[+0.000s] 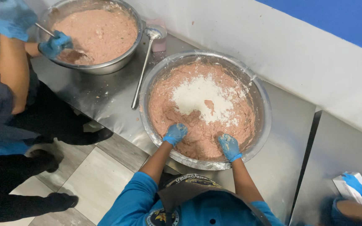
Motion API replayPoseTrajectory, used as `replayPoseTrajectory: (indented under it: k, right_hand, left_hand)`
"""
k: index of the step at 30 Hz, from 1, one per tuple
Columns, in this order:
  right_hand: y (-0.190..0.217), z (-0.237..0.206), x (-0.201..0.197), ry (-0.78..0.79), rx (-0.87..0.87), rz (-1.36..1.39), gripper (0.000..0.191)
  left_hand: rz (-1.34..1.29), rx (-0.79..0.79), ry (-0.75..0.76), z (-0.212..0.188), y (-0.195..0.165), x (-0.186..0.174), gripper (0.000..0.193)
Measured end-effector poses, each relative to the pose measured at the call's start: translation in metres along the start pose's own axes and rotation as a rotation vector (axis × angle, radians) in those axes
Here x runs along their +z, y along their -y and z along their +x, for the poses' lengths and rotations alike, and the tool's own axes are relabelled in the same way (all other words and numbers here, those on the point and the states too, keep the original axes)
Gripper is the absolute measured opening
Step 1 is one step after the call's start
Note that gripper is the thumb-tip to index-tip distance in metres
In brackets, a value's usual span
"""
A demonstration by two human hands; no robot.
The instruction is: The person kneads a large batch of pinkish dough in a big metal mixing bowl, pressing and folding it with both gloved hands. Another worker adds flour from a second bowl with a ladle, and the person works the flour into the dough while continuing to knead.
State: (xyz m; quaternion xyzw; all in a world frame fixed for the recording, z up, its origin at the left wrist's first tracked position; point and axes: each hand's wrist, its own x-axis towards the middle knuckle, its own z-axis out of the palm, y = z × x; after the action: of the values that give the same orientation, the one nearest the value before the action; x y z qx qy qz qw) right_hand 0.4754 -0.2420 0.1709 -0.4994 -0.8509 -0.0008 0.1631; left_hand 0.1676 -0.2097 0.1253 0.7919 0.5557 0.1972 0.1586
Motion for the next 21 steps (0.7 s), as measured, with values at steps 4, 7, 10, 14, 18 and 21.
replayPoseTrajectory:
  k: [4, 7, 10, 14, 18, 21]
  right_hand:
    - [-0.0003, 0.0003, -0.0011, -0.023, -0.017, 0.0, 0.029]
    - [-0.0016, 0.0001, -0.0013, 0.036, -0.053, -0.047, 0.025]
    - [-0.0033, 0.0001, -0.0013, -0.019, -0.126, -0.096, 0.022]
    - [-0.0042, -0.0001, -0.0009, -0.072, -0.182, -0.125, 0.024]
    - [-0.003, 0.0, 0.0001, 0.087, 0.05, 0.026, 0.029]
    - [-0.0023, 0.0001, 0.0007, 0.04, 0.143, 0.162, 0.037]
  left_hand:
    - [-0.161, 0.003, -0.056, 0.0012, -0.001, -0.0021, 0.032]
    - [-0.102, 0.021, -0.066, 0.0013, -0.001, -0.0029, 0.031]
    - [-0.13, -0.024, -0.065, 0.001, -0.0008, -0.0026, 0.031]
    - [-0.081, 0.043, -0.08, 0.0005, -0.0005, -0.0021, 0.029]
    - [-0.154, -0.012, -0.065, 0.0001, -0.0002, -0.0019, 0.03]
    - [-0.203, -0.013, -0.09, 0.0001, 0.0001, -0.002, 0.029]
